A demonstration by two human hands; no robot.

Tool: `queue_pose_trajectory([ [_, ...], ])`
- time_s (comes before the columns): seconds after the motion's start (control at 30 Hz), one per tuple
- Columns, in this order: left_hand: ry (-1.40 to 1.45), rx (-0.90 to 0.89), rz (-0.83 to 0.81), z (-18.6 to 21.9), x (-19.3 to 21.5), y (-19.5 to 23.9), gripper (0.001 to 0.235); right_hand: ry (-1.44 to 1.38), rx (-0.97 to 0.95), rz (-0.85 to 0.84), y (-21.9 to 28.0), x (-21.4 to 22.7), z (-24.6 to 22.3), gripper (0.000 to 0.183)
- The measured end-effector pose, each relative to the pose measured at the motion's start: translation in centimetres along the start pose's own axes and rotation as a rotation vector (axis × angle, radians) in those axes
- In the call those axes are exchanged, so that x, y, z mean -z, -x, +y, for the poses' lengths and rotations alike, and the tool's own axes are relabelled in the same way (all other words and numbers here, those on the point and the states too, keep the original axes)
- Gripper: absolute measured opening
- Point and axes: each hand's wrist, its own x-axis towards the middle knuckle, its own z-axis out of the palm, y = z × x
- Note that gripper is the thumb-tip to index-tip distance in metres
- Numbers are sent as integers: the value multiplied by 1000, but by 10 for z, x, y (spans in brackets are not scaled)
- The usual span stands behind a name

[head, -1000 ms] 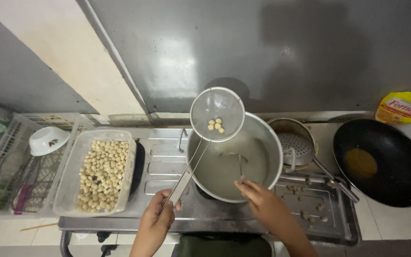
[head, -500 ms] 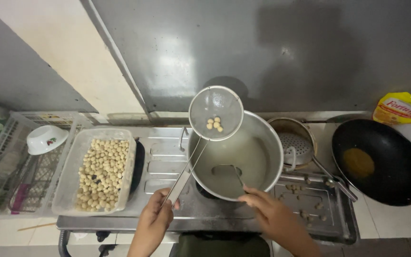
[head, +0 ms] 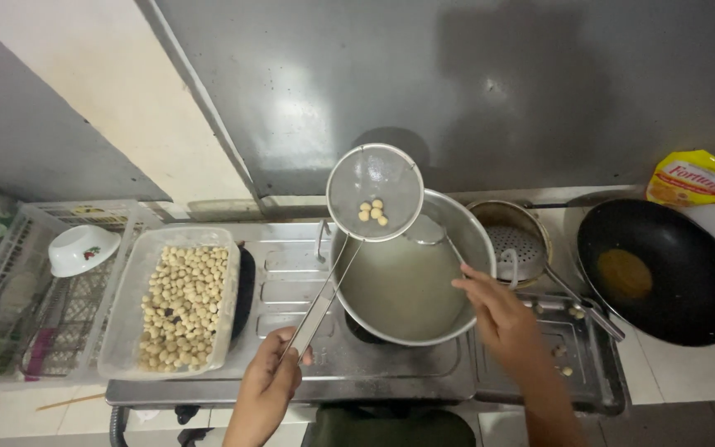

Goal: Transferring small dough balls into a pot for cooking and then scooping them out onto a tray.

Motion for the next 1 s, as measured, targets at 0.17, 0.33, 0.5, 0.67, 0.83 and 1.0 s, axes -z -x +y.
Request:
queue_pose_trajectory([
  [0.17, -31, -11, 15, -10, 3, -2, 33, 66, -31, -65, -20, -20, 17, 43],
  [0.33, -24, -22, -1, -7, 1, 0, 31, 67, -229, -264, -20, -37, 32, 49],
  [0.5, -45, -10, 4, -7, 1, 1, 30, 205, -200, -411, -5, -47, 49, 46],
  [0.67, -43, -10, 9, -3, -5, 6, 31, 193, -105, -392, 16, -34, 44, 44],
  [0.83, -38, 38, 41, -5, -9, 8, 32, 196, 66, -380, 27, -23, 27, 40],
  [1.0, 1, 40, 44, -9, -15, 10, 32, 153, -34, -448, 32, -16, 8, 39],
])
